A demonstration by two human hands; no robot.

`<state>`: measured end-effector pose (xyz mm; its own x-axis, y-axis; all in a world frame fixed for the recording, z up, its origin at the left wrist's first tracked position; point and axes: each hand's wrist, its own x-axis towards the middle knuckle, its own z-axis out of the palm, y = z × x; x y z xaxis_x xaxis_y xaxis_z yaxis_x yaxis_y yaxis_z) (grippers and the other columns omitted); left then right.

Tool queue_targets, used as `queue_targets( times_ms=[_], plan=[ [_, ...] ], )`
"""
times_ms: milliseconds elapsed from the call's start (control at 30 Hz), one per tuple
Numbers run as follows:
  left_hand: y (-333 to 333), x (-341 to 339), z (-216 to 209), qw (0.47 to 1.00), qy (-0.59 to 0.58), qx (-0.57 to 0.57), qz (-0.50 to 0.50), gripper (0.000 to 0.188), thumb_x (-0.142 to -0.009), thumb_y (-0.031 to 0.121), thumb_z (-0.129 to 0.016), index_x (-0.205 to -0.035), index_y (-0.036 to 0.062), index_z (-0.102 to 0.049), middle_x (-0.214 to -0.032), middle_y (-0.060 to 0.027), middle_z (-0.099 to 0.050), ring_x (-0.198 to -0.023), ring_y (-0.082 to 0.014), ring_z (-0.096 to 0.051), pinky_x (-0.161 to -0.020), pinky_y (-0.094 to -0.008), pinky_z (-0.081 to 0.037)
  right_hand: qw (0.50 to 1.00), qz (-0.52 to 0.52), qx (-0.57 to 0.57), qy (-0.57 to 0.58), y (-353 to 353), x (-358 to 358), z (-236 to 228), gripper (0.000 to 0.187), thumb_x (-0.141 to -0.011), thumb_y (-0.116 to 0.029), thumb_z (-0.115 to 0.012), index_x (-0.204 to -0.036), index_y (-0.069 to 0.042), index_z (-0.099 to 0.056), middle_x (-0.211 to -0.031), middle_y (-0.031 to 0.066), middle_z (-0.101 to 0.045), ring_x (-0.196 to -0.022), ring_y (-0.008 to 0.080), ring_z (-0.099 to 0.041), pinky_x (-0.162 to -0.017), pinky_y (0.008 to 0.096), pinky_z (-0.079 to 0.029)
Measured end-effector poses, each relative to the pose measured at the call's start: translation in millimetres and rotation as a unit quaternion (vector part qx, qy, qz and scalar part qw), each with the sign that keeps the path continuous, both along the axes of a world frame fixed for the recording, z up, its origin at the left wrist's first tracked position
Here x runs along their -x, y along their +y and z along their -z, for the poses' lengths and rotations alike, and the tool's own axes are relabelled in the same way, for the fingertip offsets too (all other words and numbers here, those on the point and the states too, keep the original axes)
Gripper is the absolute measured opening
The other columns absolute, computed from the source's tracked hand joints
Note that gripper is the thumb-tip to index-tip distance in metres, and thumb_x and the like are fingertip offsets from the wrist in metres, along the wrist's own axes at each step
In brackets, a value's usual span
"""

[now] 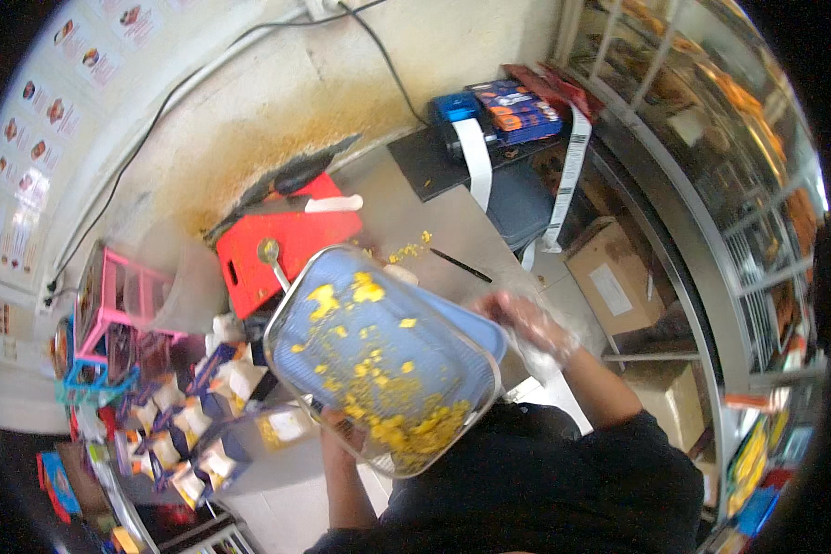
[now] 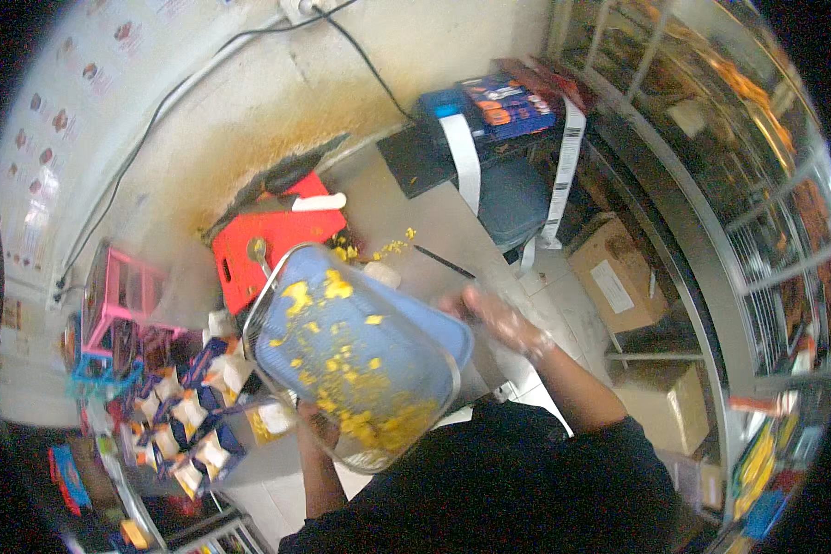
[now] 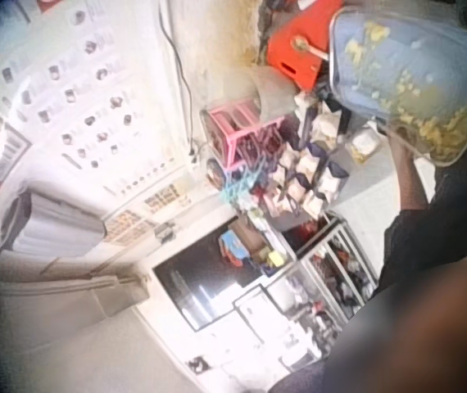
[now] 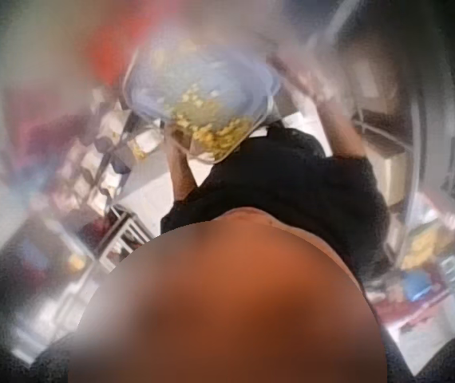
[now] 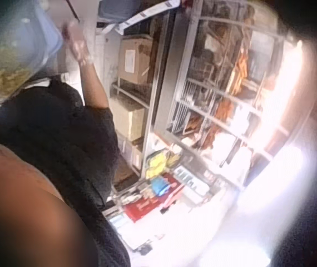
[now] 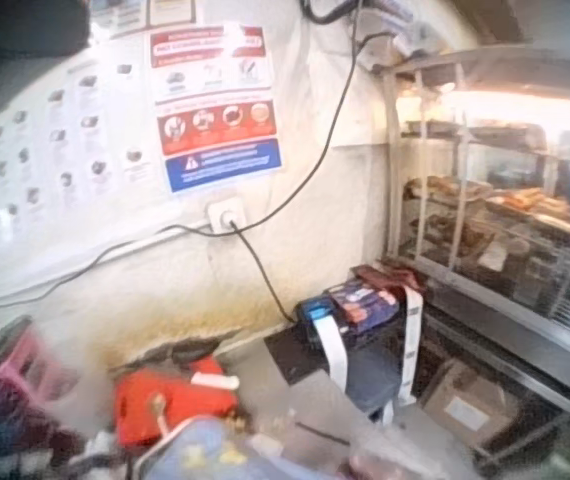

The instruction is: The person scoops scrambled eggs into multiple open takeout boxes, then retrieves fried chicken pieces from a display case, cuts them on a red cutting board, and places the pieces into the boxes. The person adds small sealed packets of sauce and seaweed to each box and closes the lids.

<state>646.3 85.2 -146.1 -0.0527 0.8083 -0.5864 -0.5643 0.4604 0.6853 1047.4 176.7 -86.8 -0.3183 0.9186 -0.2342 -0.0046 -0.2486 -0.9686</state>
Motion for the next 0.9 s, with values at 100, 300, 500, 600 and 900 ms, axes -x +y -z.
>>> queue_targets(
  times_ms=[100, 300, 500, 600, 900],
  plan=[
    [-41.3, -8.4, -27.0, 0.990, 0.027, -0.004, -0.138, 0.035, -0.093, 0.023, -0.052, -0.125, 0.0089, -0.049, -0.111, -0.0086, -0.061, -0.095, -0.0222, -0.062, -0.074, -0.0395, -0.053, 0.997, -0.045, -0.067, -0.021, 76.9, 40.2, 6.2, 0.054, -0.094, -0.042, -0.052, -0.136, -0.008, -0.048, -0.133, 0.0167, -0.052, -0.121, 0.0270, -0.051, -0.104, 0.0416, -0.040],
    [-97.3, -22.7, -71.1, 0.938, 0.103, -0.001, -0.330, 0.037, -0.091, 0.023, -0.053, -0.125, 0.0085, -0.049, -0.111, -0.0091, -0.061, -0.095, -0.0233, -0.062, -0.075, -0.0403, -0.053, 0.794, -0.200, -0.333, -0.468, 131.3, 137.0, 80.8, 0.069, -0.085, -0.035, -0.061, -0.145, -0.010, -0.037, -0.152, 0.0201, -0.027, -0.137, 0.0407, -0.032, -0.112, 0.0461, -0.029],
    [-120.2, -34.8, -85.2, 0.898, 0.142, 0.012, -0.416, 0.040, -0.089, 0.023, -0.055, -0.125, 0.0081, -0.048, -0.111, -0.0096, -0.061, -0.096, -0.0243, -0.062, -0.076, -0.0411, -0.054, 0.855, -0.210, -0.339, -0.332, 107.3, 155.8, 100.4, 0.068, -0.085, -0.033, -0.061, -0.143, -0.007, -0.040, -0.150, 0.0201, -0.032, -0.139, 0.0394, -0.028, -0.114, 0.0465, -0.025],
    [-125.0, -37.8, -87.9, 0.888, 0.146, 0.016, -0.436, 0.041, -0.088, 0.024, -0.056, -0.125, 0.0079, -0.048, -0.111, -0.0099, -0.061, -0.096, -0.0248, -0.062, -0.076, -0.0415, -0.054, 0.873, -0.060, -0.390, -0.285, 110.8, 82.7, 100.5, 0.062, -0.083, -0.030, -0.063, -0.138, -0.006, -0.045, -0.139, 0.0214, -0.044, -0.133, 0.0361, -0.037, -0.111, 0.0463, -0.029],
    [-111.0, -40.6, -86.9, 0.879, 0.134, 0.016, -0.456, 0.044, -0.086, 0.024, -0.059, -0.125, 0.0073, -0.048, -0.111, -0.0106, -0.060, -0.096, -0.0264, -0.063, -0.078, -0.0428, -0.055, 0.827, -0.245, -0.223, -0.453, 109.6, 31.0, 101.5, 0.054, -0.081, -0.030, -0.069, -0.125, -0.002, -0.053, -0.131, 0.0199, -0.052, -0.121, 0.0383, -0.048, -0.103, 0.0487, -0.036]
  ],
)
